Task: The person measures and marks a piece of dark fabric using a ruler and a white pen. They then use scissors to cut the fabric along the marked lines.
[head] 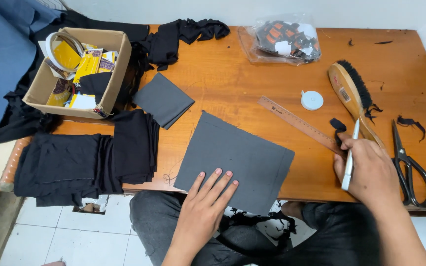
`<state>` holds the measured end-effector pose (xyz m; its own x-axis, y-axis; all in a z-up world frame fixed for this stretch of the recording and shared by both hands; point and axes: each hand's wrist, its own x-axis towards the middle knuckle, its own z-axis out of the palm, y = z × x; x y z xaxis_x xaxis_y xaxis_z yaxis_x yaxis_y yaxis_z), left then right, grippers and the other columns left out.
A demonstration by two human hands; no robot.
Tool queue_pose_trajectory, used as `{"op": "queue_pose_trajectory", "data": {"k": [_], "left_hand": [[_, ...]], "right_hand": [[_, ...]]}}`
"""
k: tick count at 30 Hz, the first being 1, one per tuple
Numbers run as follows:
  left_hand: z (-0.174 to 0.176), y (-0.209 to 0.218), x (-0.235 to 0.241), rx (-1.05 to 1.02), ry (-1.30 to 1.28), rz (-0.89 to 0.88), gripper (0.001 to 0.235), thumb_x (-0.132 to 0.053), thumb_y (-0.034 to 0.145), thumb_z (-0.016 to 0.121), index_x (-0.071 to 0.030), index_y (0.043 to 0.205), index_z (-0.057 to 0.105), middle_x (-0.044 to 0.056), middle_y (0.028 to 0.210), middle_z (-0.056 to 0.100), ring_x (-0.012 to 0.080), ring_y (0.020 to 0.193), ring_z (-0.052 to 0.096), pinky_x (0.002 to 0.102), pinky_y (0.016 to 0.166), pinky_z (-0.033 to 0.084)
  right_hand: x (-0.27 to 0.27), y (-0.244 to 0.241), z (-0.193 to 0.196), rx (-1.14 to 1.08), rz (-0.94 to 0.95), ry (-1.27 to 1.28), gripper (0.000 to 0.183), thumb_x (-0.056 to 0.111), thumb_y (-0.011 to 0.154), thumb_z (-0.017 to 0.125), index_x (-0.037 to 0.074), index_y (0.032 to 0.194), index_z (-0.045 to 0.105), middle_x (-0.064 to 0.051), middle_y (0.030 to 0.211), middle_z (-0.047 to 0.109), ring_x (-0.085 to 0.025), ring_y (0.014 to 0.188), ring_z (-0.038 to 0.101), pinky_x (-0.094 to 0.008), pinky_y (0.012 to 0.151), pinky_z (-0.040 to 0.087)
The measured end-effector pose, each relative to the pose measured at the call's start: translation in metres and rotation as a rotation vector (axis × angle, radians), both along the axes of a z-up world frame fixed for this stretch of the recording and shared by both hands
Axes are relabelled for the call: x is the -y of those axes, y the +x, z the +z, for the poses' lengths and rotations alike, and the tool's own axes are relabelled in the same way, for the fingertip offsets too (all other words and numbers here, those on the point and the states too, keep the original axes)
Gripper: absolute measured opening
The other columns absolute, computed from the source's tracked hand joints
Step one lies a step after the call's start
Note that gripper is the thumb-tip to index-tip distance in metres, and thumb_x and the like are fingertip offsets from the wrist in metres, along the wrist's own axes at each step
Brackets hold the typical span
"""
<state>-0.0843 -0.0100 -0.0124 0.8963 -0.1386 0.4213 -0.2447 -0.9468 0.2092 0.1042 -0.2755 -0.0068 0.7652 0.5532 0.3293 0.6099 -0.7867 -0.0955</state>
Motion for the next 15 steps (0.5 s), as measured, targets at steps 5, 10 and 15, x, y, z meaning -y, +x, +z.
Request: {"op": "queue_pose_trajectory", "data": {"k": [5, 10, 15], "left_hand": [[-0.004, 0.000, 0.000, -0.016, -0.048, 0.006, 0.037, -0.004, 0.083, 0.047, -0.010, 0.120, 0.049, 0.006, 0.125, 0.047, 0.0239, 0.118, 0.041, 0.043, 0.099, 0.027], [-0.003, -0.001, -0.006, -0.140, -0.202, -0.026, 0.046, -0.011, 0.077, 0.058, -0.012, 0.122, 0.046, 0.003, 0.129, 0.044, 0.0240, 0.121, 0.037, 0.044, 0.099, 0.023], [-0.001, -0.001, -0.008, -0.179, -0.258, -0.044, 0.048, -0.012, 0.076, 0.061, -0.012, 0.121, 0.046, 0.004, 0.129, 0.044, 0.0249, 0.122, 0.036, 0.045, 0.100, 0.021]], "right_hand": [[-0.016, 0.007, 0.009, -0.186, 0.000, -0.056, 0.019, 0.025, 0.080, 0.053, 0.008, 0.088, 0.048, -0.002, 0.112, 0.060, -0.025, 0.097, 0.057, -0.043, 0.070, 0.048], [-0.029, 0.012, 0.028, -0.418, -0.164, -0.255, 0.013, 0.024, 0.078, 0.044, 0.018, 0.090, 0.047, -0.003, 0.093, 0.058, -0.026, 0.087, 0.052, -0.041, 0.062, 0.041], [-0.028, 0.030, 0.010, 0.096, 0.126, -0.375, 0.010, 0.019, 0.079, 0.048, 0.009, 0.081, 0.045, -0.010, 0.060, 0.054, -0.029, 0.060, 0.051, -0.040, 0.060, 0.042]]}}
